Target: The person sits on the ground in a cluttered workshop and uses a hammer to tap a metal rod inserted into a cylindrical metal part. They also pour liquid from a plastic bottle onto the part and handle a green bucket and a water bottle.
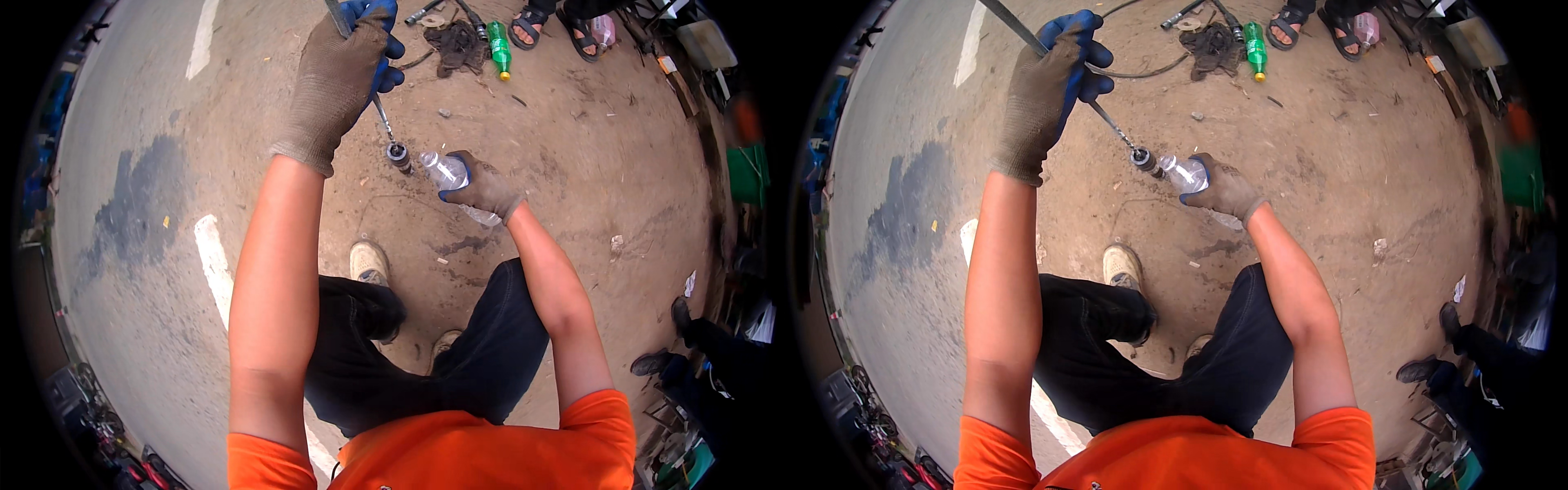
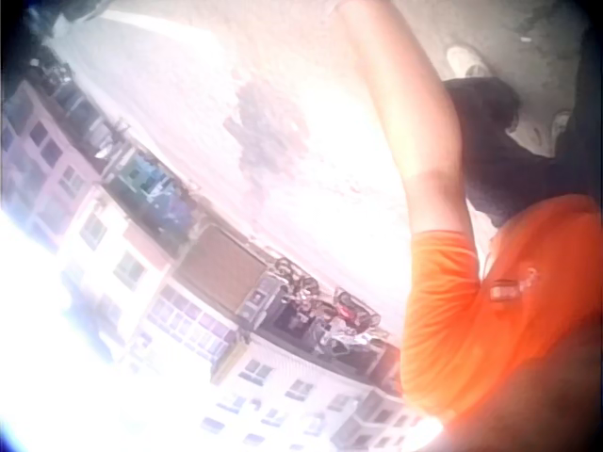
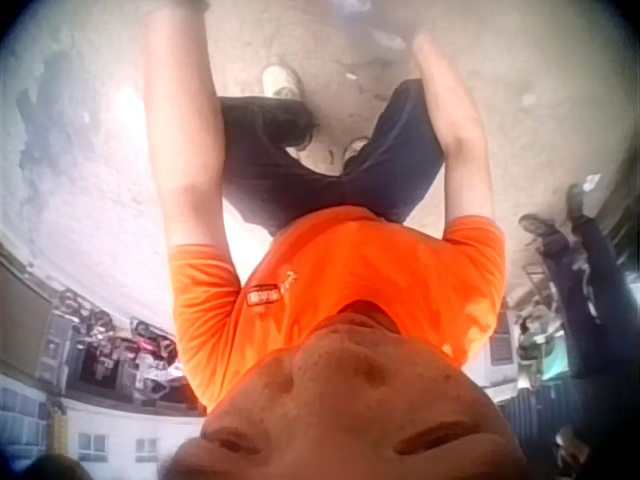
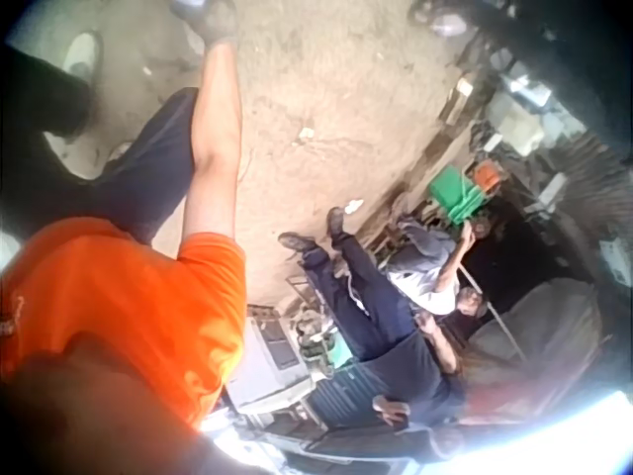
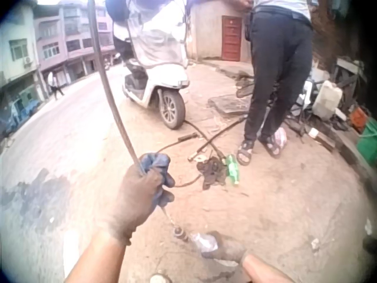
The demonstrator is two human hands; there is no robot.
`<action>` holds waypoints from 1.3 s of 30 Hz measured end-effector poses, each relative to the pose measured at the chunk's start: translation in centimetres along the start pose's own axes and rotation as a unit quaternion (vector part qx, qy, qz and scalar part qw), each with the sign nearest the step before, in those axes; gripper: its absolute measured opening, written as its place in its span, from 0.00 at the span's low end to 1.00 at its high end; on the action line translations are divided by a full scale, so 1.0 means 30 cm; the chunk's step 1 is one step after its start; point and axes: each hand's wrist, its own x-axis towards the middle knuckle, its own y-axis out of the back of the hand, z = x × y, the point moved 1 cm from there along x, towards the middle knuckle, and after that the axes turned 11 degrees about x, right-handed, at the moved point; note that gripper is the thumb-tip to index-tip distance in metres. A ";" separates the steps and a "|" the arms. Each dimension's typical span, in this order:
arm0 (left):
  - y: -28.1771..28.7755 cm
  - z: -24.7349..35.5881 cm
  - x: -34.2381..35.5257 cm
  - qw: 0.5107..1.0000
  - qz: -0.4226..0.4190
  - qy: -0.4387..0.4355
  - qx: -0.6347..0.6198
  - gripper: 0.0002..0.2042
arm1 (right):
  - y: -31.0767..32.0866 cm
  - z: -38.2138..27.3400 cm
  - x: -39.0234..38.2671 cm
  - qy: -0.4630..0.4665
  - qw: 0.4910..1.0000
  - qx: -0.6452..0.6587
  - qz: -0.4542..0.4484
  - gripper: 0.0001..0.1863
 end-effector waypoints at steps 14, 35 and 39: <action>-0.057 0.134 -0.003 0.987 0.068 0.144 0.003 0.15 | 0.023 -0.114 0.081 0.004 0.998 -0.061 -0.024 0.45; -0.072 0.083 0.023 0.993 0.046 0.108 -0.002 0.14 | 0.047 -0.176 0.103 -0.043 0.994 -0.073 -0.065 0.46; -0.071 0.085 0.018 0.994 0.046 0.095 0.013 0.14 | 0.060 -0.193 0.104 -0.043 0.993 -0.083 -0.078 0.47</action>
